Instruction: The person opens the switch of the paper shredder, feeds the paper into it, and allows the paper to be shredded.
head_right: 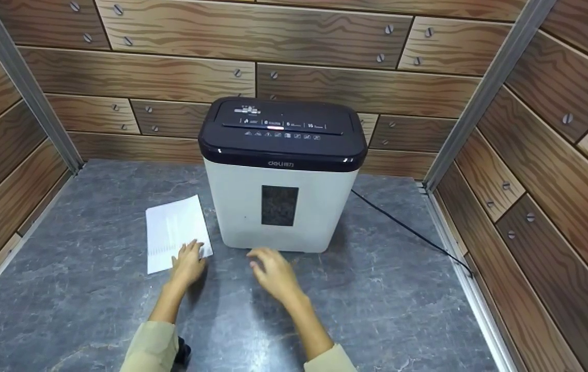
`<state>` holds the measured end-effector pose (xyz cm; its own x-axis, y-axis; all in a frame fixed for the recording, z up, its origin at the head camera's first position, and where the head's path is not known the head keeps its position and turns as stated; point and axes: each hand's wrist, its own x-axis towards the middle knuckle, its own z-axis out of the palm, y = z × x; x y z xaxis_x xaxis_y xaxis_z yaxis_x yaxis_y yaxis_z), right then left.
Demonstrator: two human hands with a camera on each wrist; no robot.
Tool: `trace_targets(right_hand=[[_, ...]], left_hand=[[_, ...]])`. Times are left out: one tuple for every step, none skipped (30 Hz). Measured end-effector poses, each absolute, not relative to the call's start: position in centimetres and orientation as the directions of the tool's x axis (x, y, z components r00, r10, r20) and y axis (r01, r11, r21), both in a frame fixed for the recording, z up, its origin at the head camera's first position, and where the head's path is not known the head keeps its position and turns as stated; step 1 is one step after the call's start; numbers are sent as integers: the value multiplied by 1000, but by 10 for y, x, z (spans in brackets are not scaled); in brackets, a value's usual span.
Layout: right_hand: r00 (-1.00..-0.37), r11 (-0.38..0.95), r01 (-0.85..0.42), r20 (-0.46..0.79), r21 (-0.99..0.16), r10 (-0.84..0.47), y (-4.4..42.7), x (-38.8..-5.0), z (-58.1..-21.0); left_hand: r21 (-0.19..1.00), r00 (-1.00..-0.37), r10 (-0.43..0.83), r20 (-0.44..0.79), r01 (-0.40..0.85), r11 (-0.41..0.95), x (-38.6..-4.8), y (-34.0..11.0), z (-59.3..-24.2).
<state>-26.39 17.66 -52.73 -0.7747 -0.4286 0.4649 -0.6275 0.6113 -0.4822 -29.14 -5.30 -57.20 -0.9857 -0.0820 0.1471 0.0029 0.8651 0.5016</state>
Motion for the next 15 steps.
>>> trace_targets(right_hand=[[-791, 615, -611, 424, -499, -441, 175, -263, -530], [-805, 622, -593, 388, -512, -448, 173, -263, -533], [-818, 628, -576, 357, -524, -452, 172, -263, -535], [-824, 634, -565, 333, -528, -457, 171, -263, -537], [-832, 639, -553, 312, -536, -459, 170, -263, -538], [-839, 640, -541, 293, -545, -459, 169, -264, -540], [-842, 644, -535, 281, -547, -461, 169, -264, -541], [-844, 647, -531, 273, -548, -462, 168, -265, -543], [-845, 648, -529, 269, -548, -463, 167, -266, -544], [-843, 650, -532, 267, -543, -467, 166, -266, -546], [-843, 650, -532, 266, -542, -468, 165, -267, -547], [-838, 650, -540, 270, -535, -475, 163, -267, -549], [-831, 649, -551, 275, -525, -484, 160, -268, -551], [-824, 648, -561, 277, -516, -493, 158, -268, -553], [-818, 648, -570, 278, -506, -504, 155, -268, -555]], left_hand=[[494, -991, -76, 113, -10, 869, -292, -54, -573], [488, -994, -69, 85, -19, 873, -292, -55, -573], [479, -996, -63, 62, -26, 878, -292, -56, -574], [471, -997, -58, 44, -31, 882, -291, -57, -574], [465, -998, -56, 29, -36, 884, -290, -57, -573], [462, -998, -54, 19, -39, 886, -288, -57, -572], [460, -999, -52, 10, -42, 887, -286, -56, -571], [458, -999, -48, 2, -42, 888, -284, -55, -569], [454, -999, -40, -10, -41, 890, -281, -53, -566], [450, -999, -29, -28, -39, 892, -278, -51, -563], [441, -999, -15, -51, -36, 897, -275, -49, -559], [426, -997, 6, -76, -27, 904, -271, -46, -555], [410, -994, 30, -104, -15, 912, -267, -43, -551], [391, -990, 55, -133, -1, 920, -262, -40, -547], [374, -983, 79, -166, 12, 927, -258, -37, -543]])
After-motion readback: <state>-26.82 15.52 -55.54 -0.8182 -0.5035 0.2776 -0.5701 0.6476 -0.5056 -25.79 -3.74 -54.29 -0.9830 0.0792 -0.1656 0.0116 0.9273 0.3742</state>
